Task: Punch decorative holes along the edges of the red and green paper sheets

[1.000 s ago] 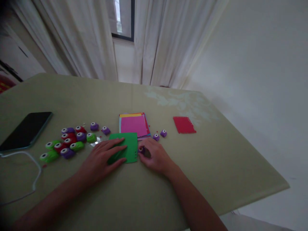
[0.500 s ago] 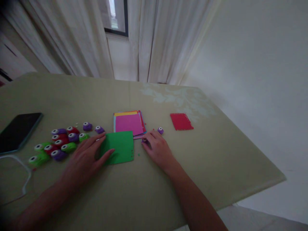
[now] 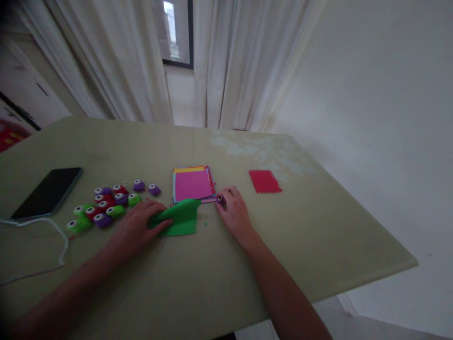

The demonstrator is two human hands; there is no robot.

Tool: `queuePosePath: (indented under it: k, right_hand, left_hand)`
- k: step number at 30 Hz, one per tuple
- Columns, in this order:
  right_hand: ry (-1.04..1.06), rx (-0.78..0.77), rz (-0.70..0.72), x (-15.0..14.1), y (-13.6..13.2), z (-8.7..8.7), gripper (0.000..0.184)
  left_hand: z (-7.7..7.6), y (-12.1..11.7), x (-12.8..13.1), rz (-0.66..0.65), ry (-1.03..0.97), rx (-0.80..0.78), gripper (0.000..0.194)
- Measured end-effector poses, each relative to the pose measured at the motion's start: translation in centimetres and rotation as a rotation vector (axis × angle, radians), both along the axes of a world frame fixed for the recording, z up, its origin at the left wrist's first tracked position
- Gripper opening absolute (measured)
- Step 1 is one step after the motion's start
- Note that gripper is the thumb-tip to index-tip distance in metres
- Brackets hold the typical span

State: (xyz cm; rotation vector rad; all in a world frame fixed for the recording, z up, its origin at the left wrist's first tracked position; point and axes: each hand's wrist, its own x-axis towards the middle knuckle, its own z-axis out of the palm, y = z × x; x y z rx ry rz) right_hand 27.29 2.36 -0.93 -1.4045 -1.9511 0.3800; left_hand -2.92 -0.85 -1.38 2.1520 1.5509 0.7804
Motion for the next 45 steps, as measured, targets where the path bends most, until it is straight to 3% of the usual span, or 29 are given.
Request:
queuePosePath:
  k: [3, 7, 10, 15, 20, 22, 24, 28, 32, 37, 45]
  right_hand:
    - [0.116, 0.042, -0.004, -1.0, -0.6, 0.3, 0.014]
    - [0.424, -0.147, 0.174, -3.4, -2.2, 0.8, 0.039]
    - [0.612, -0.317, 0.258, -4.8, -3.0, 0.7, 0.048]
    - [0.799, -0.484, 0.279, -5.0, -3.1, 0.4, 0.047]
    - [0.874, -0.676, 0.372, -5.1, -3.6, -0.4, 0.041]
    - [0.896, -0.734, 0.389, -5.6, -3.8, -0.5, 0.041]
    - [0.929, -0.727, 0.347, -6.5, -3.7, -0.3, 0.042]
    - [0.995, -0.637, 0.230, -8.7, -3.0, 0.6, 0.041]
    - [1.035, -0.597, 0.194, -10.1, -3.0, 0.6, 0.040]
    - [0.971, -0.599, 0.218, -9.2, -3.7, 0.0, 0.045]
    - [0.947, -0.617, 0.275, -8.6, -4.2, 0.7, 0.041]
  left_hand:
    - [1.0, -0.2, 0.2, 0.016, -0.319, -0.187, 0.028]
    - [2.1, -0.3, 0.3, 0.038, -0.683, -0.408, 0.069]
    - [2.6, -0.4, 0.5, 0.057, -0.752, -0.422, 0.088]
    - [3.7, -0.6, 0.7, 0.100, -0.920, -0.380, 0.106]
    - [4.4, -0.5, 0.8, 0.219, -0.960, -0.318, 0.073]
    - [4.2, -0.3, 0.8, 0.228, -1.013, -0.318, 0.069]
    - [3.7, -0.1, 0.9, 0.210, -1.116, -0.346, 0.065]
    - [2.8, 0.1, 0.9, 0.153, -1.197, -0.409, 0.038]
    - [2.6, -0.1, 0.5, 0.169, -1.080, -0.393, 0.036]
    - [3.2, -0.7, 0.6, 0.138, -0.975, -0.329, 0.036]
    - [3.4, -1.5, 1.6, 0.109, -0.996, -0.409, 0.040]
